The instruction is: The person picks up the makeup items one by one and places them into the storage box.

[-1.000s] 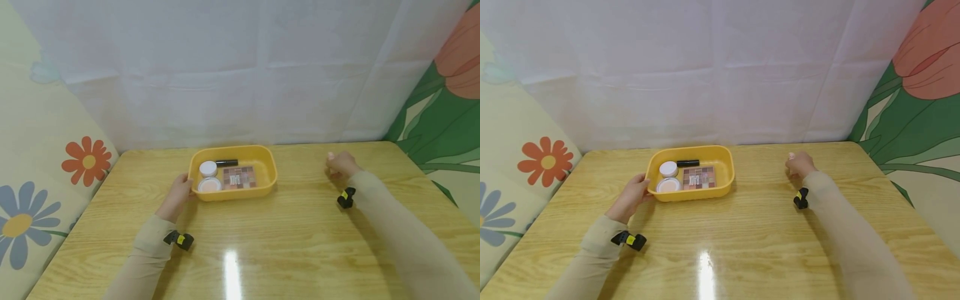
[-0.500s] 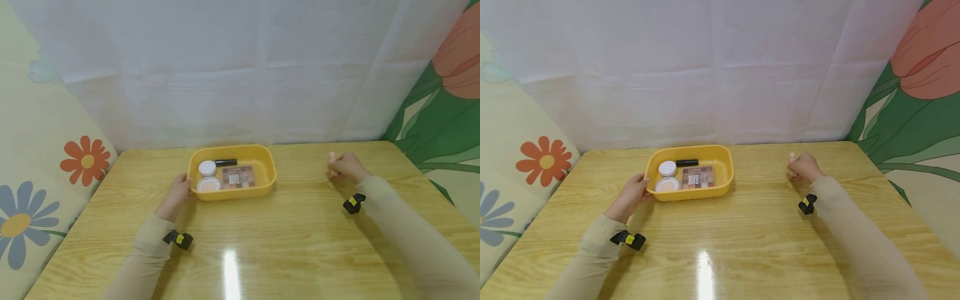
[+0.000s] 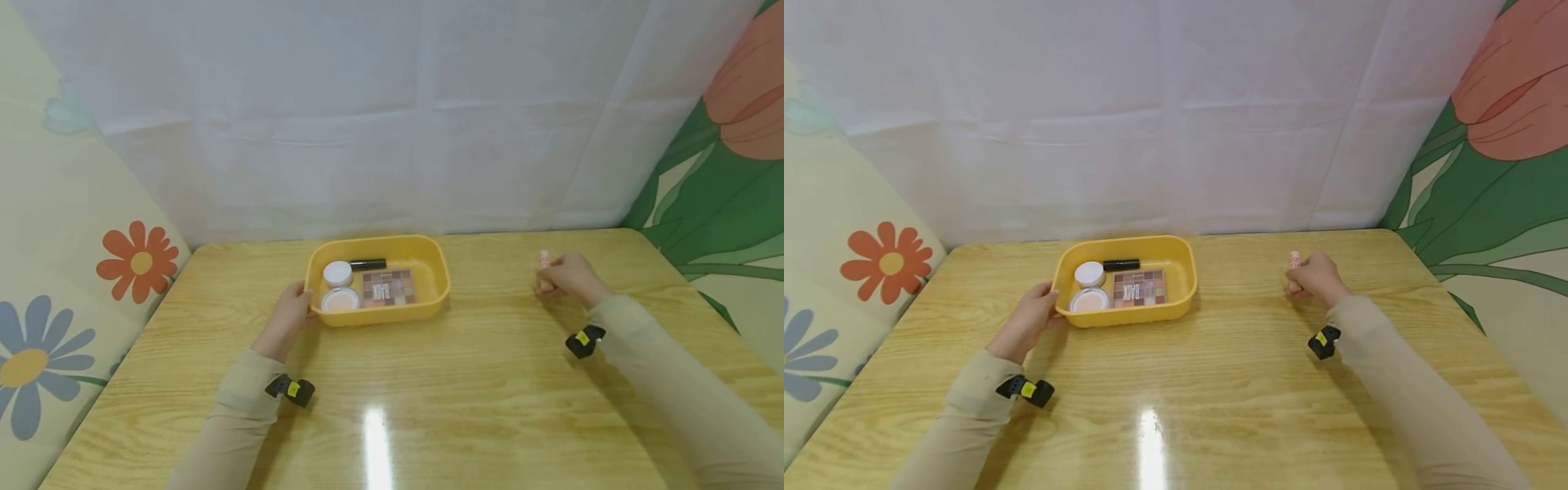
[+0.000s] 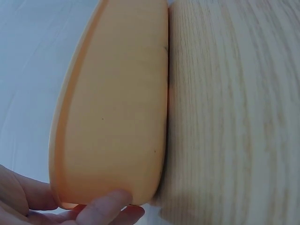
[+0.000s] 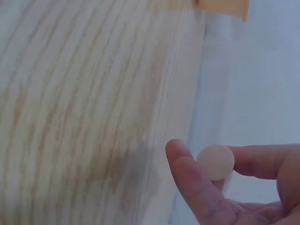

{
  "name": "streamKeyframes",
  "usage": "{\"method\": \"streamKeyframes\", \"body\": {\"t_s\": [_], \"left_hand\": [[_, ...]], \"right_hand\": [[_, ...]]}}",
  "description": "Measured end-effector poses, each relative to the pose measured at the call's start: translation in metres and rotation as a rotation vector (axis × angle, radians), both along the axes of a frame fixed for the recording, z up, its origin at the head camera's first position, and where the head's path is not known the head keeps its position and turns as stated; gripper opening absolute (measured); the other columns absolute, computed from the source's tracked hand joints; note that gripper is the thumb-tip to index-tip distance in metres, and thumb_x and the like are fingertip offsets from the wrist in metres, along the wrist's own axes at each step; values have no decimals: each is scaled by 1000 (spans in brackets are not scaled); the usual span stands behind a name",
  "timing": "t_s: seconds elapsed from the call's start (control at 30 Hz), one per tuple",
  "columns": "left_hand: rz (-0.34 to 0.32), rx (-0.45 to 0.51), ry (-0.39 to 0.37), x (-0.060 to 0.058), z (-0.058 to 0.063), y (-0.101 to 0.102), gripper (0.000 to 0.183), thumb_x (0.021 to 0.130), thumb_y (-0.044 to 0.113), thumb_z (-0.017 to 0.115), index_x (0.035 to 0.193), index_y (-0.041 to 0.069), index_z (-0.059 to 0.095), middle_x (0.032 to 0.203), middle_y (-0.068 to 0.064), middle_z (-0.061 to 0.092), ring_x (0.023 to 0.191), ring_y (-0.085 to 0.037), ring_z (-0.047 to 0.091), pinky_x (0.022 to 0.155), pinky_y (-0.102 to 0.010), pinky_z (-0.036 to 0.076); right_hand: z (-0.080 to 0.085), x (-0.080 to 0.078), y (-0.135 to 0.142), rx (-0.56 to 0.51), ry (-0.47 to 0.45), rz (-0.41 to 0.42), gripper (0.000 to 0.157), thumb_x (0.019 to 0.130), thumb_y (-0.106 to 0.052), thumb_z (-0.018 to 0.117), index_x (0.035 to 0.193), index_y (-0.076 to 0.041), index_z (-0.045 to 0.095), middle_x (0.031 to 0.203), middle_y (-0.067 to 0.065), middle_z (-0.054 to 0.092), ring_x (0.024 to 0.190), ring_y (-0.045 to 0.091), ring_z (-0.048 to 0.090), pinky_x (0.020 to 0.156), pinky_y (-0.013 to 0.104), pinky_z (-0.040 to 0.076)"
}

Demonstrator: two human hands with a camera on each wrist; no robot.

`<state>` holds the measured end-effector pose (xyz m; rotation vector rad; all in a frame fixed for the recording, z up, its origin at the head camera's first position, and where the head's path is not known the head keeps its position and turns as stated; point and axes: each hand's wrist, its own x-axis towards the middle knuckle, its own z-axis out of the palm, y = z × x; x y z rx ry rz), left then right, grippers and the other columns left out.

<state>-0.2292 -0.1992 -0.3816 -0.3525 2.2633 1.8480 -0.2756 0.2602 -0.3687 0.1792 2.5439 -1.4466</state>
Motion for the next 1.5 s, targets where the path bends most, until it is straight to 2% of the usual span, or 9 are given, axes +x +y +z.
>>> {"method": "streamKeyframes", "body": {"t_s": [0.13, 0.27, 0.47, 1.07, 1.5], "left_hand": [[-5, 2, 0, 0, 0, 0, 47, 105, 9, 25, 148, -10, 20, 145, -29, 32, 127, -38, 39, 107, -49, 38], [-3, 0, 5, 0, 0, 0, 47, 105, 9, 25, 147, -11, 21, 143, -29, 34, 125, -37, 40, 106, -49, 39], [0, 15, 14, 0, 1, 2, 47, 105, 7, 24, 148, -12, 19, 143, -31, 35, 125, -37, 41, 105, -51, 40], [4, 27, 3, 0, 2, 1, 47, 106, 7, 25, 149, -11, 18, 144, -30, 34, 126, -38, 40, 105, -51, 39], [-9, 4, -8, -1, 1, 0, 48, 106, 9, 24, 149, -10, 17, 147, -29, 31, 132, -40, 37, 106, -51, 38]], "right_hand": [[0, 3, -1, -4, 15, 0, 26, 90, 1, 52, 101, 24, 49, 81, 15, 58, 57, 10, 65, 60, 26, 58], [1, 6, -3, 0, 23, 1, 33, 90, 0, 52, 106, 27, 46, 82, 16, 58, 58, 10, 65, 60, 26, 58], [6, 10, -7, 28, -10, 5, 44, 95, -4, 51, 121, 29, 37, 90, 20, 58, 63, 12, 68, 64, 30, 59], [18, 23, -21, 81, 37, 20, 56, 95, -8, 53, 131, 29, 30, 112, 38, 51, 69, 13, 68, 66, 30, 59], [22, 28, -31, 76, 123, 34, 54, 94, -5, 56, 128, 30, 33, 103, 39, 60, 68, 17, 69, 59, 28, 58]]}}
